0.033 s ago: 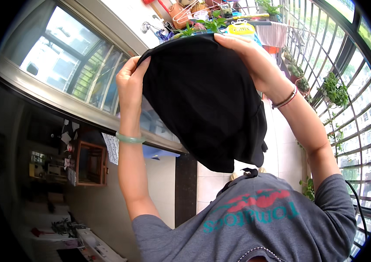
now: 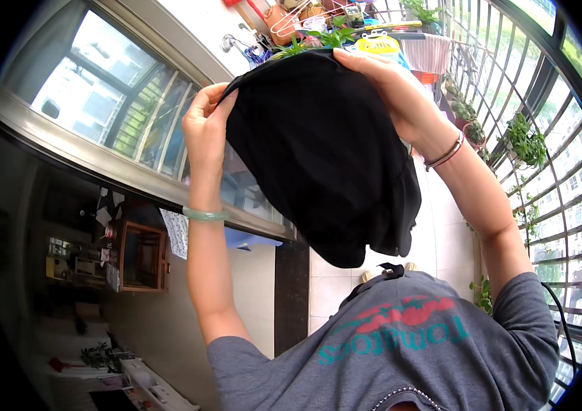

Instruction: The person removes clothes from a washing machine, places them on hangers, and hangs them on a drying rack. They handle a black dress, dark shorts, and a white skirt, using different hangers for each item.

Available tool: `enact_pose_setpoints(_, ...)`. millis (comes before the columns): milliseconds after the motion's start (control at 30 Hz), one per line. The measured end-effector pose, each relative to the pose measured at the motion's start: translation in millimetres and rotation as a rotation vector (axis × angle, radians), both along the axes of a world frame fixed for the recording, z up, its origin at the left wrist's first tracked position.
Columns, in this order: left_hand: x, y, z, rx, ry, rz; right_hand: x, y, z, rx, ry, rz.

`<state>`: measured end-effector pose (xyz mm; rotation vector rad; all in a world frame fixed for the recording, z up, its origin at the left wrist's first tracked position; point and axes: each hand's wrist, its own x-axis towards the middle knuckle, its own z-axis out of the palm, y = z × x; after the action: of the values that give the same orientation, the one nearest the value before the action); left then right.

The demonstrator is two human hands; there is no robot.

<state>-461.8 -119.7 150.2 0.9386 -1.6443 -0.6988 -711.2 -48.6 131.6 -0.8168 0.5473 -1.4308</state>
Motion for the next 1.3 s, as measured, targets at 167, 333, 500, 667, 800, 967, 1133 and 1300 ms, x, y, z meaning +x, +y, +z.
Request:
enact_pose_setpoints(167, -23.6, 24.9, -39.6, -0.130, 0.045, 0.069, -10.4, -26.8, -19.7, -0.046, -0.009, -0.058)
enact_pose_setpoints(333, -58.3, 67.9, -95.5, 0.284, -0.041, -0.263, 9.0, -20.8, -12.8, -0.065, -0.011, -0.006)
enact_pose_setpoints(500, -32.7, 40.0, -91.9, 0.493, 0.154, -0.461, -11.4, -33.2, -14.1, -0.060, -0.165, 0.040)
enact_pose_setpoints(667, -47.5, 64.8, -69.6, 0.881, 0.275, -0.584, -32.8, -33.0, -18.5, -0.037, -0.267, 0.193)
enact_pose_setpoints(800, -65.8, 32.0, -125.8, 0.663, -0.354, -0.264, -21.1, -25.7, -15.3, -0.063, -0.446, 0.495)
enact_pose_setpoints(967, -66.0, 7.3, -134.2, 0.494, -0.538, -0.273, -52.8, -18.6, -18.7, -0.205, -0.508, 0.496)
enact_pose_setpoints(1133, -21.9, 15.4, -65.6, 0.636, 0.375, -0.372, -117.6, -42.0, -47.7, -0.211, -0.486, 0.327)
enact_pose_setpoints(1300, -14.6, 23.8, -17.3, 0.390, 0.396, -0.341, -134.8, -61.4, -74.0, 0.019, -0.319, 0.086)
